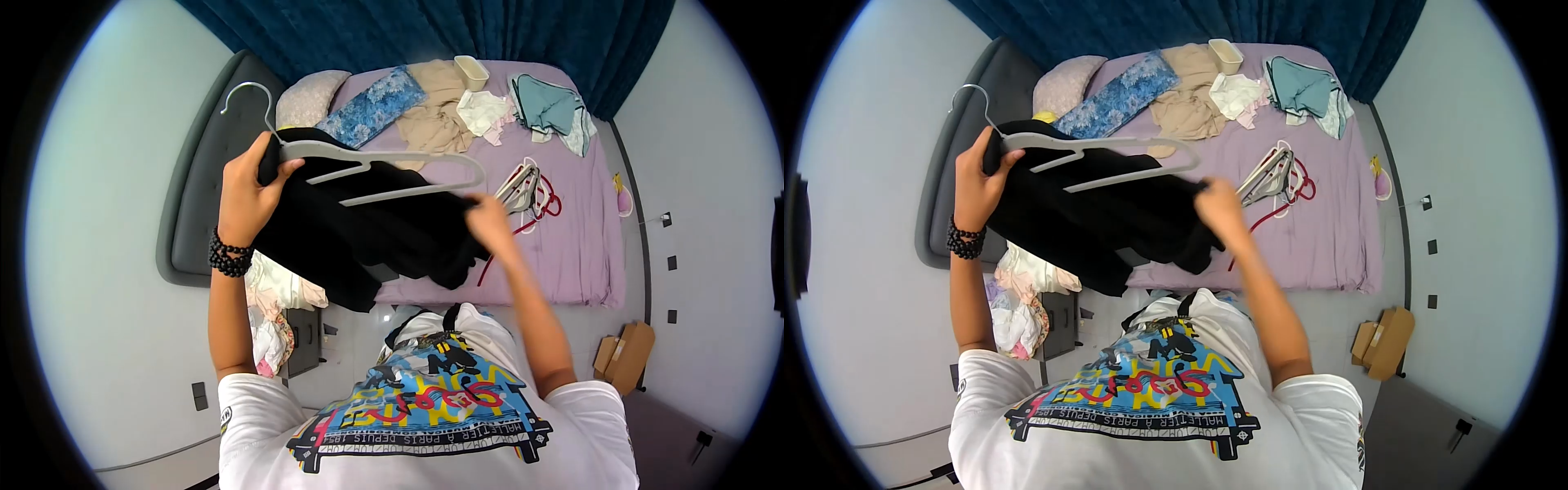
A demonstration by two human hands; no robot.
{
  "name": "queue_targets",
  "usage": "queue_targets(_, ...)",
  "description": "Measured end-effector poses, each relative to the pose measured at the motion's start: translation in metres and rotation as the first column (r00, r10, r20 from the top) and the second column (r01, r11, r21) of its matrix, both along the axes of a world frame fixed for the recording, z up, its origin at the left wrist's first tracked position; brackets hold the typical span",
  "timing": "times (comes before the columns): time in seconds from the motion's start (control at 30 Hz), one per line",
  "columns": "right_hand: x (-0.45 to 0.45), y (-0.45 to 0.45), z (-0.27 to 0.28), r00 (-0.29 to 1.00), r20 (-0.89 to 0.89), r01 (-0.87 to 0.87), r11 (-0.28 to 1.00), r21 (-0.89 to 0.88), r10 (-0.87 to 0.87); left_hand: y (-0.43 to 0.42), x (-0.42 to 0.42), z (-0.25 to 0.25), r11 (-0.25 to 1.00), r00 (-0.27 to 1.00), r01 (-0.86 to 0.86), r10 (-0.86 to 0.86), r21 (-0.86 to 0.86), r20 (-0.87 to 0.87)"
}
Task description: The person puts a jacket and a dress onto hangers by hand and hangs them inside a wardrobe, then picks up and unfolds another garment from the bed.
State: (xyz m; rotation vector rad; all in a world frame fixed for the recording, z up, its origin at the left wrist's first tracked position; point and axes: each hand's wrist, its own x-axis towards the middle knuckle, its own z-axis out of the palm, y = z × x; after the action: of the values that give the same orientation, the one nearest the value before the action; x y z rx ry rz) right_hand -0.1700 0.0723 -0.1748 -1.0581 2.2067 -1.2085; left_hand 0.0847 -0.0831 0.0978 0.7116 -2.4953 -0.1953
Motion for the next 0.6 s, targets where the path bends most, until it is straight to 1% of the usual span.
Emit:
queue_targets(0.03,-0.026,0.008,0.027,0.979,0.205,0.012,1.000,-0.006,-0.010,-0.002,0.002,-0.005,1.000,1.000,0.019,-0.019,0.017,0.001)
queue_targets(0.07,-0.046,0.014,0.072,0.918,0.395,0.029,0.999,-0.019,-0.019,-0.005,0.002,-0.007,0.999,0.999,0.040,-0.040,0.025,-0.004)
queue_targets(0.1,-0.051,0.015,0.104,0.882,0.471,0.018,1.000,-0.016,-0.008,-0.003,0.000,-0.005,0.999,0.999,0.046,-0.045,0.027,-0.018)
queue_targets(0.13,-0.051,0.014,0.124,0.837,0.548,0.007,1.000,-0.020,0.005,-0.004,0.000,-0.002,0.998,0.998,0.054,-0.054,0.010,-0.019)
queue_targets(0.17,-0.054,0.009,0.131,0.811,0.581,-0.024,0.997,-0.075,0.063,-0.006,0.000,-0.002,0.999,0.999,0.035,-0.036,-0.038,-0.039)
queue_targets(0.2,-0.053,0.011,0.144,0.818,0.572,-0.022,0.997,-0.080,0.064,-0.006,0.001,-0.002,0.997,0.998,0.010,-0.015,-0.078,-0.064)
queue_targets(0.23,-0.052,0.012,0.162,0.843,0.539,0.082,0.990,-0.116,-0.006,-0.006,0.000,-0.001,0.997,0.997,0.009,-0.015,-0.082,-0.074)
queue_targets(0.27,-0.048,0.012,0.182,0.858,0.507,0.181,0.972,-0.153,-0.080,-0.006,0.000,0.002,0.995,0.995,0.064,-0.069,-0.077,-0.065)
queue_targets(0.3,-0.045,0.014,0.197,0.837,0.531,0.284,0.936,-0.210,-0.135,-0.005,-0.001,0.004,0.990,0.991,0.119,-0.123,-0.075,-0.052)
queue_targets(0.33,-0.053,0.016,0.204,0.810,0.579,0.299,0.917,-0.263,-0.098,-0.001,-0.003,0.004,0.990,0.993,0.109,-0.112,-0.093,-0.032)
queue_targets(0.4,-0.055,0.032,0.224,0.841,0.541,0.208,0.933,-0.293,-0.018,0.005,-0.012,-0.004,0.985,0.989,0.088,-0.104,-0.146,-0.102)
queue_targets(0.43,-0.051,0.036,0.233,0.843,0.537,0.207,0.934,-0.291,-0.020,0.008,-0.017,-0.009,0.978,0.986,0.099,-0.122,-0.186,-0.113)
queue_targets(0.5,-0.042,0.041,0.244,0.897,0.440,0.124,0.929,-0.350,0.046,0.013,-0.028,-0.019,0.988,0.992,0.099,-0.107,-0.120,-0.064)
queue_targets(0.53,-0.044,0.042,0.245,0.900,0.434,0.126,0.928,-0.350,0.041,0.013,-0.033,-0.022,0.992,0.995,0.093,-0.096,-0.091,-0.032)
queue_targets(0.6,-0.053,0.046,0.249,0.968,0.252,0.150,0.852,-0.502,-0.021,0.003,-0.036,-0.032,0.990,0.992,0.092,-0.101,-0.107,-0.079)
